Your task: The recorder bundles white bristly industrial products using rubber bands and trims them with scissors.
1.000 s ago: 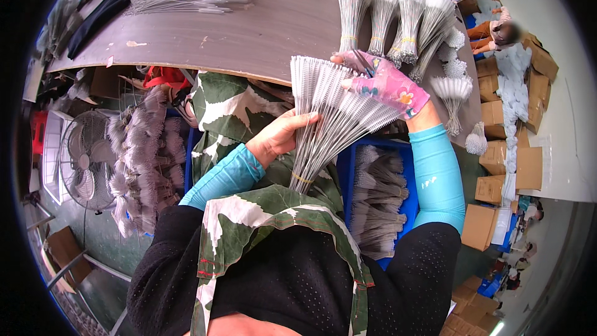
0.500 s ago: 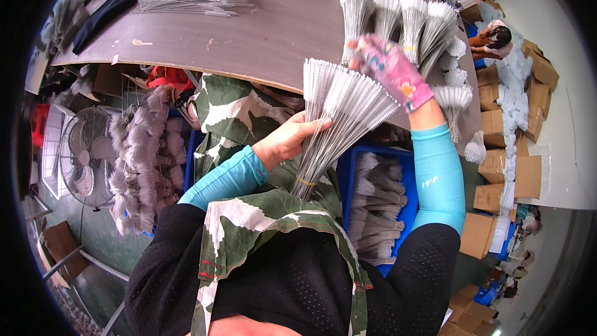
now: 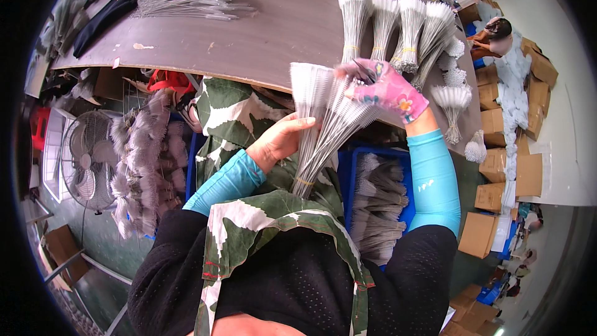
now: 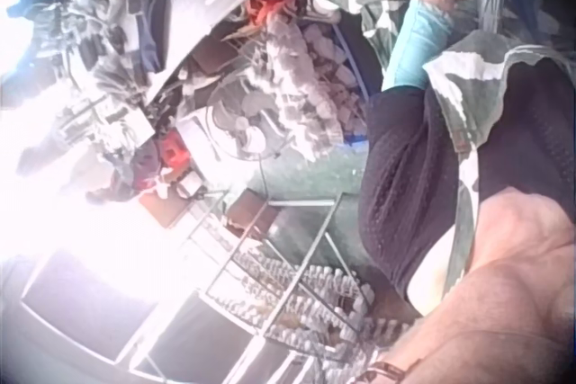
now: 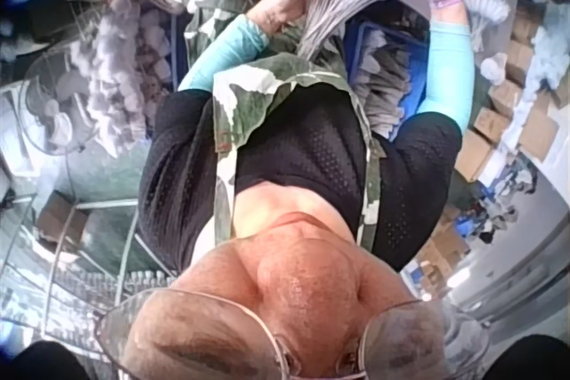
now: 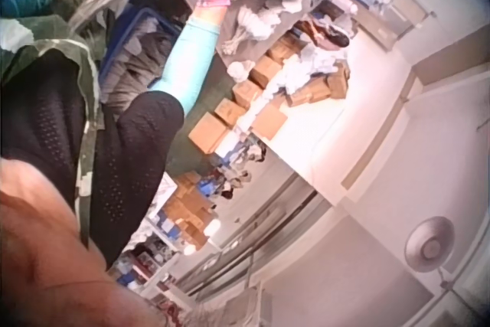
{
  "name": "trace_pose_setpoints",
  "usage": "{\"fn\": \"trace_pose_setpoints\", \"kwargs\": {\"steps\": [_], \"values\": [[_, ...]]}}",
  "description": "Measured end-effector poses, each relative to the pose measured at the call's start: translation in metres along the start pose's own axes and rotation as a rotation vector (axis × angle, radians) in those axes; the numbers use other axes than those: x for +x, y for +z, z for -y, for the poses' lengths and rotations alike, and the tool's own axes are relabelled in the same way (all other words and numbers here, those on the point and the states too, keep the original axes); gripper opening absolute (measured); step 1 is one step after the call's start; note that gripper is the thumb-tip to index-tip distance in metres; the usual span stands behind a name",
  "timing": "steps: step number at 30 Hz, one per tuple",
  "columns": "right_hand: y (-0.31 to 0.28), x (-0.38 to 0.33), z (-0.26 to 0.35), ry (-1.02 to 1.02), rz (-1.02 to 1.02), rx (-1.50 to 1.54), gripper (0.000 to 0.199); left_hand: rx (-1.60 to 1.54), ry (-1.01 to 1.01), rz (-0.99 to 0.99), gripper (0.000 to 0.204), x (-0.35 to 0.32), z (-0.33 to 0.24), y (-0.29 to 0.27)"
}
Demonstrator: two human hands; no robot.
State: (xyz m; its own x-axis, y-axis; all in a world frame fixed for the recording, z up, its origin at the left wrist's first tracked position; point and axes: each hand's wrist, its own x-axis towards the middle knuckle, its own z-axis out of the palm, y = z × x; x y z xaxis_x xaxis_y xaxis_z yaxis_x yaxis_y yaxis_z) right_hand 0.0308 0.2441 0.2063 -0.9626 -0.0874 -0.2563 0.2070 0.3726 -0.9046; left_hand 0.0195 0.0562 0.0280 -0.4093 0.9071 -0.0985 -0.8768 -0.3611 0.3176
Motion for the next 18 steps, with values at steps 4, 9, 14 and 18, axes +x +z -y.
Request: {"fn": "trace_pose_setpoints", "kwargs": {"steps": [4, 9, 14, 18], "values": [[-0.016, -0.015, -0.016, 0.131, 0.007, 0.029, 0.025, 0.049, -0.030, -0.071, 0.032, 0.002, -0.005, -0.007], [-0.013, -0.008, -0.015, 0.112, -0.013, -0.047, 0.019, 0.105, -0.007, -0.031, 0.032, 0.008, 0.002, -0.001], [-0.027, 0.021, -0.027, -0.154, -0.347, 0.072, 0.022, 0.140, -0.025, -0.053, 0.027, 0.004, 0.007, 0.012], [0.000, 0.059, -0.019, -0.096, -0.369, -0.249, 0.036, 0.123, -0.023, -0.067, 0.028, 0.004, 0.008, 0.008]]}}
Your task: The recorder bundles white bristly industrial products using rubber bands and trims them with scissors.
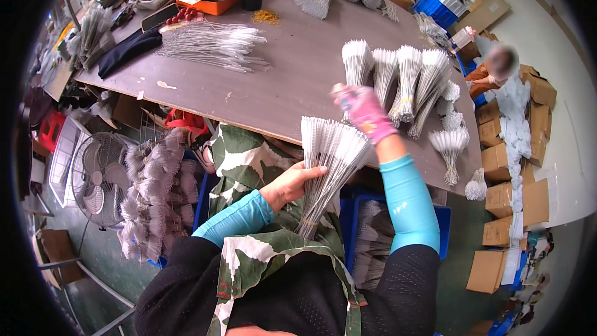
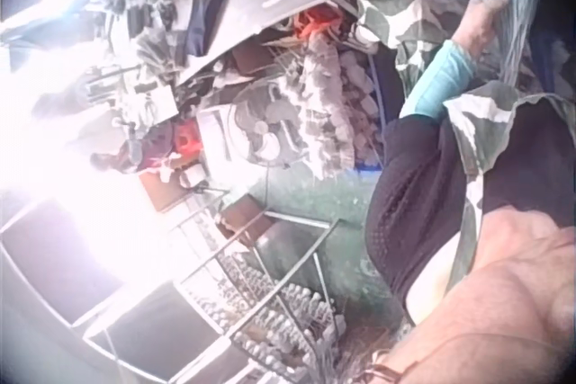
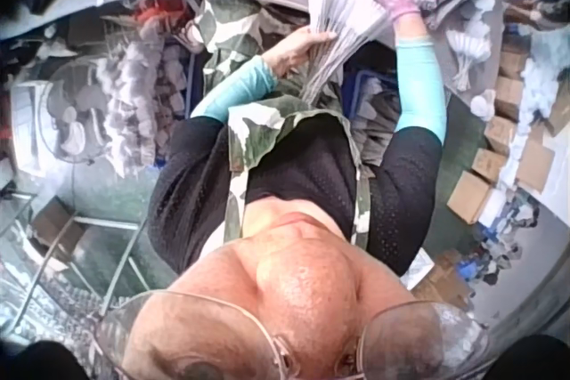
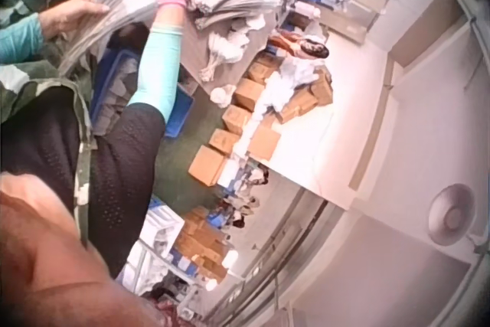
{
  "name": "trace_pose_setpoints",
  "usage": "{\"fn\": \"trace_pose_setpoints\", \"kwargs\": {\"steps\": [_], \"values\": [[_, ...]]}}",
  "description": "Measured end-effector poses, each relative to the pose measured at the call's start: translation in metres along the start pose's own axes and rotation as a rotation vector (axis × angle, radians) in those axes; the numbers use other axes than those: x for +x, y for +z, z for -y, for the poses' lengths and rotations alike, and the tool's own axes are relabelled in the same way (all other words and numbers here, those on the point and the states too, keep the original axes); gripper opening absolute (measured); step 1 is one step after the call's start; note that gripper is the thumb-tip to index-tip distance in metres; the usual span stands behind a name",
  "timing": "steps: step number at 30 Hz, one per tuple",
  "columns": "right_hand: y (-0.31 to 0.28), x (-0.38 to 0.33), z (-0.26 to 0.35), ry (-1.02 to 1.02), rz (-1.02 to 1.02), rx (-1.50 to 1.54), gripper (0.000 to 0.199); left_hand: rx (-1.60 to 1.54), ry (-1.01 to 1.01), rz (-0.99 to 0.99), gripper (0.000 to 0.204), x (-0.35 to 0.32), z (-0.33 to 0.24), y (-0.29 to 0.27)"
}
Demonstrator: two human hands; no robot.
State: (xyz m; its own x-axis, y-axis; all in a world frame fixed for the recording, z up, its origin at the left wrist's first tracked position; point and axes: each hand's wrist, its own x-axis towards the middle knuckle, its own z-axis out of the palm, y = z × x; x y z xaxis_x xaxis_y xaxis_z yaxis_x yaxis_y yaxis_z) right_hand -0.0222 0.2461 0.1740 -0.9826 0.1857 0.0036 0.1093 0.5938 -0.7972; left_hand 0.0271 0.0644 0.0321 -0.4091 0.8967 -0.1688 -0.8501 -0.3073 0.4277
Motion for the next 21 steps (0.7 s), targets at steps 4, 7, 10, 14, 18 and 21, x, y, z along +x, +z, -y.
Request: {"fn": "trace_pose_setpoints", "kwargs": {"steps": [4, 7, 10, 14, 18, 21], "values": [[0.027, -0.002, 0.004, 0.057, 0.056, -0.732, 0.063, 0.037, 0.005, -0.006, 0.036, -0.001, -0.005, -0.004], [0.008, -0.005, 0.005, 0.133, 0.203, -0.471, 0.051, -0.153, -0.041, 0.192, 0.038, -0.002, -0.014, -0.012], [-0.005, -0.015, -0.001, 0.146, 0.294, -0.226, 0.037, -0.044, 0.007, 0.114, 0.038, 0.004, -0.015, -0.016], [-0.016, -0.023, -0.025, 0.173, 0.365, 0.051, 0.031, 0.025, -0.017, 0.078, 0.036, 0.009, -0.004, -0.012], [-0.005, -0.023, -0.005, 0.237, 0.299, -0.104, 0.029, 0.071, -0.015, 0.022, 0.038, 0.009, 0.001, -0.010], [-0.006, -0.025, -0.009, 0.155, 0.354, -0.043, 0.022, 0.044, -0.027, 0.076, 0.038, 0.005, -0.005, -0.012]]}}
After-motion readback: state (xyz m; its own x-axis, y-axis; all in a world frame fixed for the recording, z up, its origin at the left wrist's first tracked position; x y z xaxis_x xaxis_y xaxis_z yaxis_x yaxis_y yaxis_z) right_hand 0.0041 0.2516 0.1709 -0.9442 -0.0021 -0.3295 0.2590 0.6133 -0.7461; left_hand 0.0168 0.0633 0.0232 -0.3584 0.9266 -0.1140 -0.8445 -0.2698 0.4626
